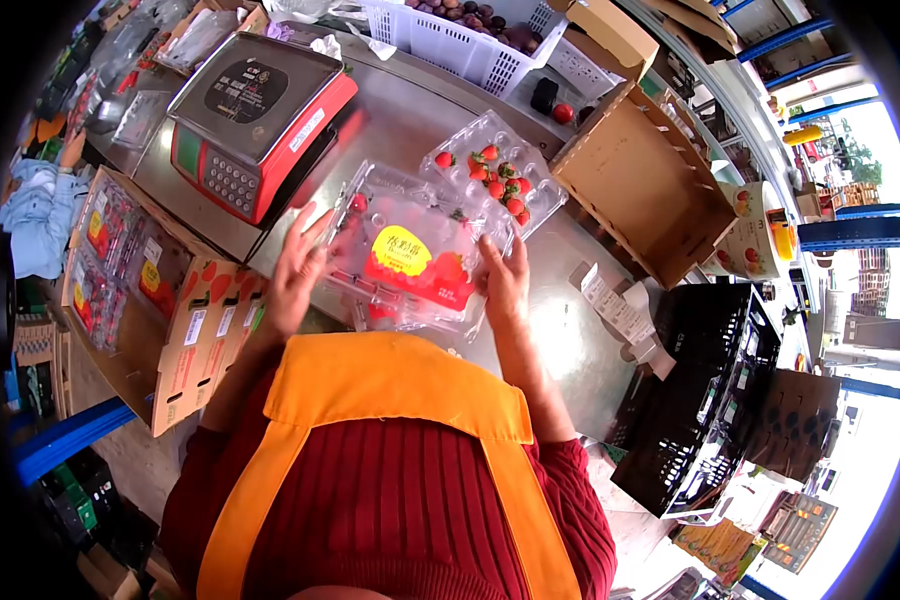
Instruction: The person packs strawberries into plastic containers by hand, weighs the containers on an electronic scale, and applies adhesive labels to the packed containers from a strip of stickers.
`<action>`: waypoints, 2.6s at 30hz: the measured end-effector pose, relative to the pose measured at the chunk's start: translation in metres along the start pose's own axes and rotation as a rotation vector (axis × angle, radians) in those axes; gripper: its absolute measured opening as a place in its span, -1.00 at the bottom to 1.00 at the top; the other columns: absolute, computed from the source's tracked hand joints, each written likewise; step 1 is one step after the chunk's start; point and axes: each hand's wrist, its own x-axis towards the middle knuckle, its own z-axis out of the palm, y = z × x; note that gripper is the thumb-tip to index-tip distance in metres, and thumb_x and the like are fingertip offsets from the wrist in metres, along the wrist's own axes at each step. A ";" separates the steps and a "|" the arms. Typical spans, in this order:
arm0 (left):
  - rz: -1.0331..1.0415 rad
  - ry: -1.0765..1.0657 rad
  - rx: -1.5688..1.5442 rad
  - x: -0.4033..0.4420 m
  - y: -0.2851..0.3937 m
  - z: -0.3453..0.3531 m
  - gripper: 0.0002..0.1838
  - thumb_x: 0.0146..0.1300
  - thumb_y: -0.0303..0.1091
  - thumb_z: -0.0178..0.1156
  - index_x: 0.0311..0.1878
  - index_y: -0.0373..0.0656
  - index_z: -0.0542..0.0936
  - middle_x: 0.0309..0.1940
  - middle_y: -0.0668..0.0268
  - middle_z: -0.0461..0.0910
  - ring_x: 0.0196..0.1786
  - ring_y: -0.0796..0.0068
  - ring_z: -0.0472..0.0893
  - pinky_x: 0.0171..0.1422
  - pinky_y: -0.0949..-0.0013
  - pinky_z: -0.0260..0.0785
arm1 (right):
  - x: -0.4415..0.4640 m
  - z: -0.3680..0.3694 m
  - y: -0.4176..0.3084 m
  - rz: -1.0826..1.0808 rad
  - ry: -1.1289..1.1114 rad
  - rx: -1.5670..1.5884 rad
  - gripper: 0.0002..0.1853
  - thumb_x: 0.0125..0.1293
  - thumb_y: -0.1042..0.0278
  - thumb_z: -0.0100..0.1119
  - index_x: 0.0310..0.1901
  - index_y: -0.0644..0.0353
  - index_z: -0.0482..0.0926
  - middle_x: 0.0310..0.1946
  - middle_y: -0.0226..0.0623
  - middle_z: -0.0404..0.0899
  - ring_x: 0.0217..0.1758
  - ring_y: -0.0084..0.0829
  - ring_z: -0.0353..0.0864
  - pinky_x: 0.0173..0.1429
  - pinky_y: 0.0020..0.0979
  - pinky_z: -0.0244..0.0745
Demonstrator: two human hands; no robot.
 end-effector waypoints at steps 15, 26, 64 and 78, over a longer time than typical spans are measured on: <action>0.225 0.167 0.414 -0.017 -0.077 -0.006 -0.50 0.41 -0.45 -0.07 0.38 -0.33 0.15 0.38 0.01 0.18 0.45 0.20 0.17 0.50 0.24 -0.05 | 0.059 0.009 0.054 -0.374 0.042 -0.461 -0.25 0.13 0.07 0.37 0.29 0.22 0.30 0.21 -0.02 0.34 0.29 -0.19 0.32 0.34 -0.23 0.22; 0.109 0.089 0.393 -0.006 -0.072 -0.020 -0.51 0.37 -0.45 0.02 0.33 -0.32 0.22 0.31 0.05 0.27 0.38 0.23 0.27 0.45 0.24 0.07 | 0.036 0.015 0.037 -0.102 -0.074 -0.061 -0.25 0.20 0.42 0.32 0.36 0.33 0.15 0.13 -0.10 0.44 0.13 -0.35 0.52 0.04 -0.42 0.51; -0.348 0.184 0.521 0.090 -0.072 -0.060 -0.59 0.34 -0.02 0.14 -0.03 -0.21 0.45 -0.21 0.33 0.55 -0.21 0.51 0.54 -0.20 0.41 0.41 | 0.093 -0.052 -0.008 0.209 -0.378 -0.565 -0.46 0.38 -0.10 -0.02 0.19 0.17 0.43 -0.08 -0.27 0.57 -0.28 -0.51 0.60 -0.34 -0.52 0.49; -0.534 0.263 0.079 -0.042 -0.093 -0.046 -0.76 0.42 -0.35 -0.06 0.03 -0.29 0.29 -0.25 0.16 0.47 -0.45 0.41 0.59 -0.38 0.34 0.57 | -0.018 -0.062 0.003 0.300 -0.725 -0.551 -0.69 0.19 0.33 0.25 -0.15 0.26 0.37 -0.34 -0.27 0.60 -0.40 -0.43 0.70 -0.45 -0.47 0.57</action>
